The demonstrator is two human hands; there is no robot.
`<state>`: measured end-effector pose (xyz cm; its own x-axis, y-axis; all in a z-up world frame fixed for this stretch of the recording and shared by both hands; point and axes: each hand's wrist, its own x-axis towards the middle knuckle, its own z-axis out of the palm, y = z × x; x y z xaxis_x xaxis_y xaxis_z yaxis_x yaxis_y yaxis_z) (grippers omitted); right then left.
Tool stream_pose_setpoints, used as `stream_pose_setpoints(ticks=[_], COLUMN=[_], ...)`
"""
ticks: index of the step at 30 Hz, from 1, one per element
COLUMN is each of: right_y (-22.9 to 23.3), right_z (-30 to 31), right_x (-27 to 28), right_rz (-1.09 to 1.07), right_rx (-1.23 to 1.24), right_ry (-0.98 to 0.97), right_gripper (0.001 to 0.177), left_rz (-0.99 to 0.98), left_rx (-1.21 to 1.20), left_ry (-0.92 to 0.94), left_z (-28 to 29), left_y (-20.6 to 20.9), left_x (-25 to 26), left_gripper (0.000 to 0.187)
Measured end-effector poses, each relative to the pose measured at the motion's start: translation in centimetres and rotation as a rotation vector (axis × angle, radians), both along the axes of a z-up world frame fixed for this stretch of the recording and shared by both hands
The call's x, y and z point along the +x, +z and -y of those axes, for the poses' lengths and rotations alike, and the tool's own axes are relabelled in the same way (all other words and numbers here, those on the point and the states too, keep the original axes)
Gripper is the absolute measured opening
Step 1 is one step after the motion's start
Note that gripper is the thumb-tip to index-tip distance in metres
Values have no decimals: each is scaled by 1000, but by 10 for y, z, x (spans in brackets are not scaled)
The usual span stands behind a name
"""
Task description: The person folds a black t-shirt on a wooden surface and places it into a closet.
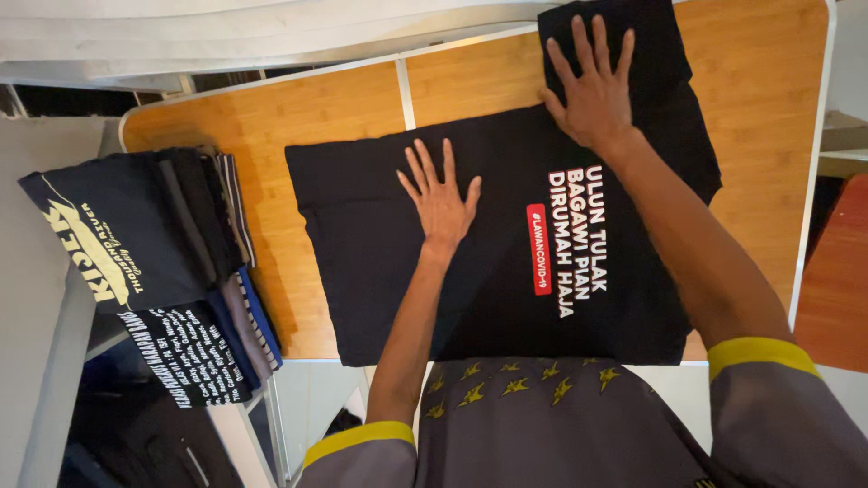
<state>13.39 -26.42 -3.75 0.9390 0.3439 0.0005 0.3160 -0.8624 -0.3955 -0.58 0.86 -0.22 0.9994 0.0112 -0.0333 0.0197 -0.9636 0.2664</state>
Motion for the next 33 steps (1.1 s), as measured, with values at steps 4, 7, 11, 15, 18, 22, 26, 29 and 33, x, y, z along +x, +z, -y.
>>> stream_pose_setpoints(ticks=[4,7,11,15,18,22,26,29,33], right_y=[1,7,20,29,33,29,21,17,17], right_z=[-9,-11,-15,-18,-18,-16,-6,4,23], right_x=[-3,3,9,12,15,17,-2,-48,-112], right_rz=[-91,-125,-172,-191,-199,-207,-133,42,-14], right_rx=[46,11,-5,-1,-2,1,1,21,62], right_ry=[-28,-36,-48,-72,-78,-87,-82,-48,-99], right_gripper=[70,76,78,78,79,81,83,84,81], left_rz=[-13,-2,-52,-48,-85,-92,-37,-3,73], left_rx=[36,36,69,87,60,84,61,32,-27], left_ry=[37,63,51,25,-28,-67,-13,47,121], left_z=[-21,-33,-50,-65,-81,-101,-111,-112,-115], left_y=[-5,-8,-8,-4,0,0,-3,-5,0], left_x=[-2,-2,9,21,31,35,18,-12,-67], left_gripper=[80,75,69,65,64,66,73,77,77])
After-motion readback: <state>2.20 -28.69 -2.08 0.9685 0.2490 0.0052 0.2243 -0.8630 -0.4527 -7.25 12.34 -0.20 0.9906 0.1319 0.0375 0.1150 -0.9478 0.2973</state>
